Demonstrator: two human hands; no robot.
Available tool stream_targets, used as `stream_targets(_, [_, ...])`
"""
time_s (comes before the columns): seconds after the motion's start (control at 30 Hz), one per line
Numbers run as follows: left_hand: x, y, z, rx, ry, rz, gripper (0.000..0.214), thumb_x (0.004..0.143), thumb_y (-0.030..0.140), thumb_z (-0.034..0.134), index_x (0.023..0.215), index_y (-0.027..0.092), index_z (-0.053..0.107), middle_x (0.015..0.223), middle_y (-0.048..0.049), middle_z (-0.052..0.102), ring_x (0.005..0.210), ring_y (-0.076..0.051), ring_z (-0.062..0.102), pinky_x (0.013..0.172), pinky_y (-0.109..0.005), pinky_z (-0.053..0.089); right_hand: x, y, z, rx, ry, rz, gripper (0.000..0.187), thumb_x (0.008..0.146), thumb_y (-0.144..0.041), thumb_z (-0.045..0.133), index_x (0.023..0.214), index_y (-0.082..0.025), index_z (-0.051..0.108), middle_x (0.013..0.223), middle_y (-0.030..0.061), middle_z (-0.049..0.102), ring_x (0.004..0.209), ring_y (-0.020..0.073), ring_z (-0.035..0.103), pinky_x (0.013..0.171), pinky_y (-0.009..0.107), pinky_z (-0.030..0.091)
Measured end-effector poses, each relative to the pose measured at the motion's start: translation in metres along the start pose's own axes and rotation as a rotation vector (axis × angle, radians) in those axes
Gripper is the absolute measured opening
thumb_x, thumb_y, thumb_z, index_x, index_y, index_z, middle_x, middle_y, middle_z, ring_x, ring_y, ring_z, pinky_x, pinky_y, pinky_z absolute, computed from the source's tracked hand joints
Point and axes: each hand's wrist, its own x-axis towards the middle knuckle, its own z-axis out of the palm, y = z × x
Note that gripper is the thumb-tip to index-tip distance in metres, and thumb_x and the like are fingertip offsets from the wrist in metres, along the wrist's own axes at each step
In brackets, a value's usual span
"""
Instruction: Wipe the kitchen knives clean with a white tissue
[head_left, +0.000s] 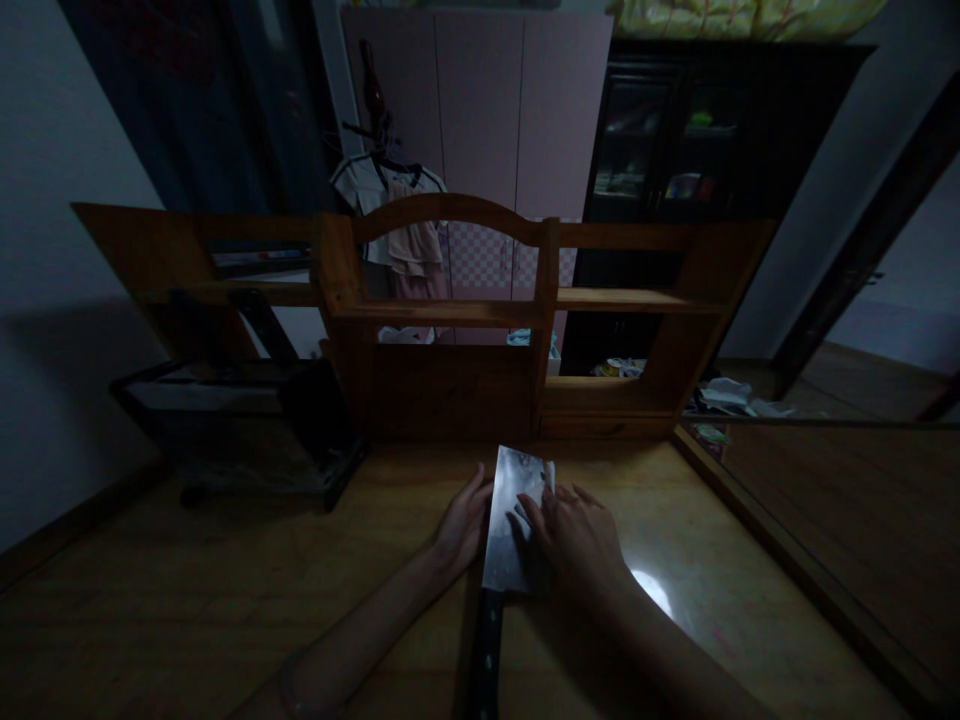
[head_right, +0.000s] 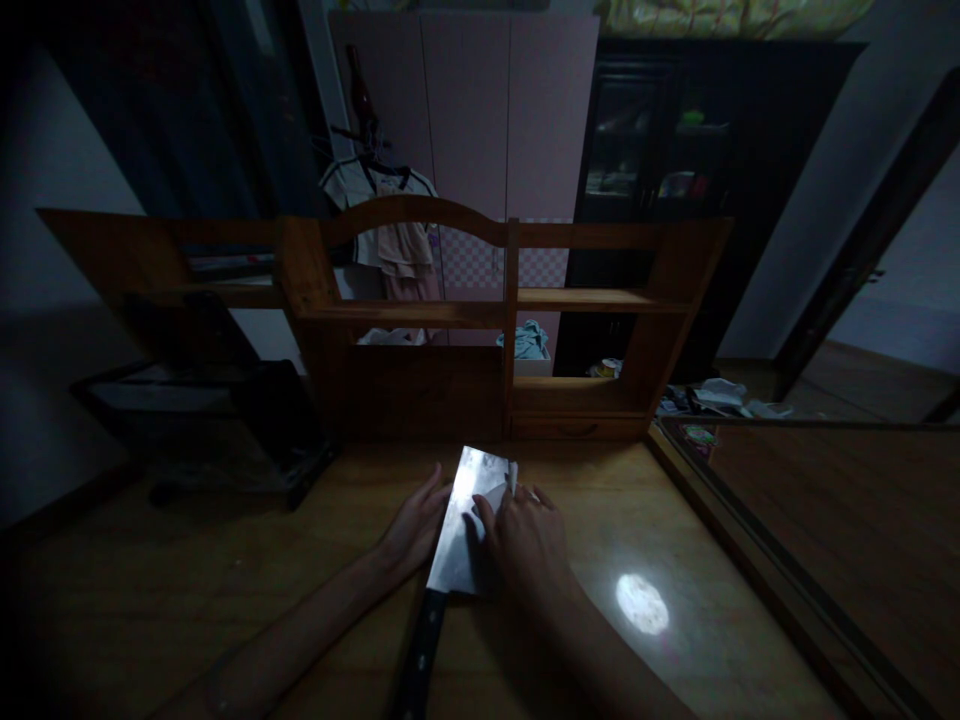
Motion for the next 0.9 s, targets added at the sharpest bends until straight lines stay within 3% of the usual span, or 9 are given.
stream_targets(0.17, [0.002,-0.001,0.000,-0.014,0.054,0.024,0.057,0.090,0.051,0.046,0.119,0.005,0.061,0.106,-0.0173,0.069,0.094,-0.027,0.066,0.085,-0.033,0.047,0.002,-0.002,0.001,0.147,0.129,-0.189,0.042,0.097,-0.033,0.044,0.132,-0.012,0.048,0.137,0.0171,0.049,0.128,0.0275,0.045,0.106,0.045,0.038])
stream_targets(0.33, [0.003,-0.001,0.004,-0.038,0.122,0.029,0.048,0.091,0.047,0.047,0.109,0.006,0.065,0.095,-0.0144,0.071,0.082,-0.023,0.068,0.071,-0.027,0.049,-0.001,-0.015,-0.002,0.253,0.057,-0.414,0.051,0.096,-0.030,0.045,0.143,-0.015,0.033,0.147,0.0115,0.038,0.137,0.0236,0.032,0.112,0.044,0.033])
stream_targets(0.47, [0.003,-0.002,0.000,-0.016,0.047,0.009,0.050,0.091,0.048,0.046,0.105,0.004,0.066,0.092,-0.0164,0.071,0.075,-0.022,0.067,0.067,-0.026,0.049,-0.003,-0.019,0.000,0.255,0.006,-0.440,0.052,0.096,-0.033,0.045,0.144,-0.015,0.034,0.146,0.0109,0.040,0.134,0.0247,0.037,0.111,0.045,0.034])
stream_targets(0.63, [0.002,-0.003,-0.005,0.015,0.047,0.031,0.055,0.091,0.052,0.043,0.106,0.004,0.066,0.097,-0.0173,0.070,0.088,-0.025,0.067,0.077,-0.029,0.049,-0.001,-0.012,0.003,0.228,0.022,-0.386,0.044,0.098,-0.034,0.042,0.138,-0.016,0.044,0.140,0.0116,0.048,0.129,0.0239,0.045,0.109,0.042,0.036])
stream_targets(0.9, [-0.003,0.004,0.006,-0.053,-0.006,0.003,0.056,0.092,0.051,0.042,0.117,0.005,0.060,0.108,-0.0193,0.067,0.098,-0.029,0.065,0.088,-0.037,0.047,0.001,-0.008,-0.015,0.164,-0.007,-0.253,0.032,0.100,-0.031,0.039,0.124,-0.020,0.058,0.116,0.0080,0.067,0.104,0.0190,0.063,0.093,0.032,0.047])
